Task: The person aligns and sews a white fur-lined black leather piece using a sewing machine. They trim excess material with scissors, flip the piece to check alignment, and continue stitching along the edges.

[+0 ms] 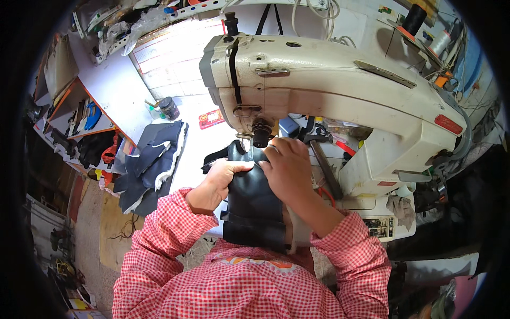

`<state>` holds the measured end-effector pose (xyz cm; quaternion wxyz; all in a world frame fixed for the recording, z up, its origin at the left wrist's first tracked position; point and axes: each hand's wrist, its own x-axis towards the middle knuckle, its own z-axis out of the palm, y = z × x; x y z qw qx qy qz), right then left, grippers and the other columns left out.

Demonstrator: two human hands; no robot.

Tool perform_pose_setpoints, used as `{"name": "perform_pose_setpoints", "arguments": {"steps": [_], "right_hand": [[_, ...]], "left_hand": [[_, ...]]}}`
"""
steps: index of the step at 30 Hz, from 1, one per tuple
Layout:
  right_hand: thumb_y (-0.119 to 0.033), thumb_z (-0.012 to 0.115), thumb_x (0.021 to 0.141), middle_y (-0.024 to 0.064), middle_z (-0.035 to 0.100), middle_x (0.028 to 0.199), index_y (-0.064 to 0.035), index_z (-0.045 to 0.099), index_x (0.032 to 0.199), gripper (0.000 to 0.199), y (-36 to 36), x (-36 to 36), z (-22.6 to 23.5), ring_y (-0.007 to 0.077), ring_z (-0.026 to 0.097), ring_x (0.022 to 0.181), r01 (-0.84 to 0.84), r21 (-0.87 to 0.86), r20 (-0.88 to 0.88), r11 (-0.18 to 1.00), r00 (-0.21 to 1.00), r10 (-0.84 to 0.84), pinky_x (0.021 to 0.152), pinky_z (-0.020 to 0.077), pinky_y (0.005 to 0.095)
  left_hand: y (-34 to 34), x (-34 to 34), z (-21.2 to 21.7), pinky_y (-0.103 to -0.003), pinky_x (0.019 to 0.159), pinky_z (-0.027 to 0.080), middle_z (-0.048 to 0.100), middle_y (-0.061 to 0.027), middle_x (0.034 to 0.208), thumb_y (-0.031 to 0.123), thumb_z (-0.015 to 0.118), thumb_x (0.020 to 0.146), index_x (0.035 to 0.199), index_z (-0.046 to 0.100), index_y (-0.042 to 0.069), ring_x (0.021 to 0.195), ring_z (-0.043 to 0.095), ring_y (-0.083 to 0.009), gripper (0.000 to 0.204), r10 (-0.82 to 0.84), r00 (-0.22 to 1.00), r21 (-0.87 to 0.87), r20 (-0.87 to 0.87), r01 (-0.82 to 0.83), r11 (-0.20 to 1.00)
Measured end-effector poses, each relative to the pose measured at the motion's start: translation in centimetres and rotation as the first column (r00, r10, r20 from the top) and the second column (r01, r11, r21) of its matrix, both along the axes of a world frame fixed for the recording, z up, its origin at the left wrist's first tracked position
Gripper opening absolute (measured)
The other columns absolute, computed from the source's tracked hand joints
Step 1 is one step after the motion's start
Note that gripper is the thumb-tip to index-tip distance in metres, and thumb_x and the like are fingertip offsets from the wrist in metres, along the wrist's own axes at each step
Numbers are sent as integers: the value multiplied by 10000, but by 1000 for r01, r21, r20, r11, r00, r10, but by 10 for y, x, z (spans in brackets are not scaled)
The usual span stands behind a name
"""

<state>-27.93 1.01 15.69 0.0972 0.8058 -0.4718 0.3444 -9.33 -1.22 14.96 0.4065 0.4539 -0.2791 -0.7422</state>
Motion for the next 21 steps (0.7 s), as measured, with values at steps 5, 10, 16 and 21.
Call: {"name": "perform_pose_setpoints", "arguments": {"steps": [5, 10, 16, 21], "right_hand": [[-225, 744, 744, 106, 591, 1028, -105, 686, 959, 253, -31, 21, -21, 311, 536, 1027, -20, 270, 341, 963, 937, -76, 916, 417, 429], [-207, 779, 699, 123, 582, 1032, -77, 690, 869, 232, -52, 22, -45, 332, 522, 1020, -212, 391, 681, 896, 721, -127, 900, 424, 414], [-80, 750, 728, 81, 589, 1086, -62, 650, 794, 121, 3, 22, -29, 289, 493, 1046, -81, 113, 431, 990, 902, 24, 915, 398, 381], [-102, 774, 680, -1, 596, 1011, -95, 677, 770, 133, 28, 26, -15, 253, 532, 1012, -28, 108, 370, 994, 929, -14, 891, 397, 404]], "left_hand": [[1, -1, -2, -310, 606, 558, 697, -117, 790, 6, 699, 776, 893, 681, -45, 645, 677, -206, 129, 42, 999, 14, 5, -42, 999], [-3, 1, -3, -312, 617, 562, 697, -123, 801, 4, 705, 769, 910, 670, -53, 646, 675, -211, 157, 3, 1000, 51, -18, -2, 999], [-3, 3, -8, -319, 620, 554, 693, -120, 795, 37, 713, 766, 887, 672, -56, 647, 665, -210, 157, 30, 1000, 15, 5, -30, 999], [-3, 4, -8, -278, 641, 499, 685, -97, 843, 136, 736, 777, 898, 685, -28, 708, 642, -170, 210, 71, 997, -14, -18, -72, 997]]}}
